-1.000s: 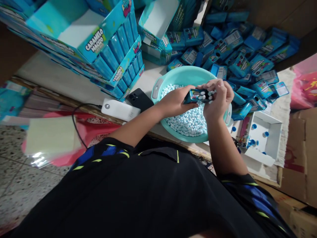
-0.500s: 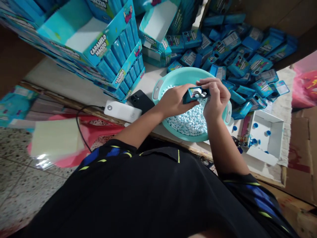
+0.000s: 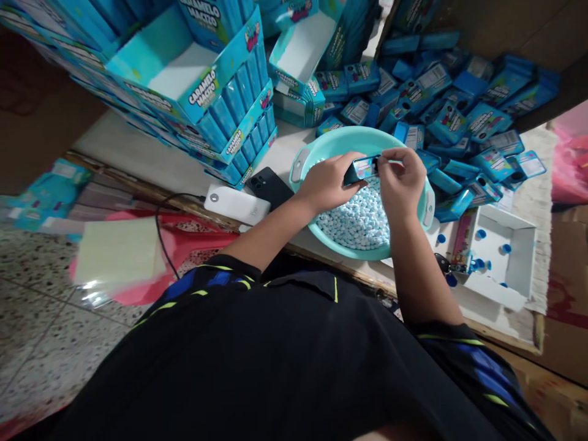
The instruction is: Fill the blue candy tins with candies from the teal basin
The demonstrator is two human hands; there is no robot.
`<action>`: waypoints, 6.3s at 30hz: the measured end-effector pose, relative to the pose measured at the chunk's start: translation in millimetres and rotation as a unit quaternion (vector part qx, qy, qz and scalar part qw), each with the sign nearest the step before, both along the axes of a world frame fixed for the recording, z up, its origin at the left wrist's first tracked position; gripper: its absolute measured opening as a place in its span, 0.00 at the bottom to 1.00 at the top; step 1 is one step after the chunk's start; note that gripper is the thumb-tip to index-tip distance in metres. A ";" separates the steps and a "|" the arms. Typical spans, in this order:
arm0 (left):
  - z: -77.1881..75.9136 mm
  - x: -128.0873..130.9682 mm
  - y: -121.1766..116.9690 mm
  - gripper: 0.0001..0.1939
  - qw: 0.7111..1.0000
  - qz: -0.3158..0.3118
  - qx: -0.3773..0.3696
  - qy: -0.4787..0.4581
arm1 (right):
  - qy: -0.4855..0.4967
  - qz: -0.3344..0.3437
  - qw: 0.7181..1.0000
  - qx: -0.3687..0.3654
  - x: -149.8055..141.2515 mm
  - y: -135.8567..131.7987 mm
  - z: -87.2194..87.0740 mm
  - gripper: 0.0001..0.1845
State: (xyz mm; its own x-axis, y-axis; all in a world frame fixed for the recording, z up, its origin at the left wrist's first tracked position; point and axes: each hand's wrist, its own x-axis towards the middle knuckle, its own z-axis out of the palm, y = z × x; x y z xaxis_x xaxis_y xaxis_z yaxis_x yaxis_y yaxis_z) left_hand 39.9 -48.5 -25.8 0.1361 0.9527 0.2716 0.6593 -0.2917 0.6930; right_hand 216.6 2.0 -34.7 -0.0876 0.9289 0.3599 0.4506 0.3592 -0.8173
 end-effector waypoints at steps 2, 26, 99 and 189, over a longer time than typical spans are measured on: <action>-0.2 0.0 0.6 0.25 1.000 0.006 -0.008 0.004 | -0.017 -0.007 1.000 -0.008 -0.3 -0.8 2.3 0.16; -14.9 -9.4 11.4 0.27 0.997 0.031 -0.033 -0.059 | -0.548 0.232 0.788 -0.158 12.4 -52.0 14.2 0.49; -13.8 -5.9 8.5 0.26 0.985 -0.160 0.058 0.023 | 0.274 -0.043 0.960 0.039 -10.8 -11.7 4.5 0.21; -23.7 -12.2 18.3 0.21 0.957 0.066 0.035 -0.279 | -0.476 0.259 0.817 -0.196 -10.9 -42.1 8.0 0.37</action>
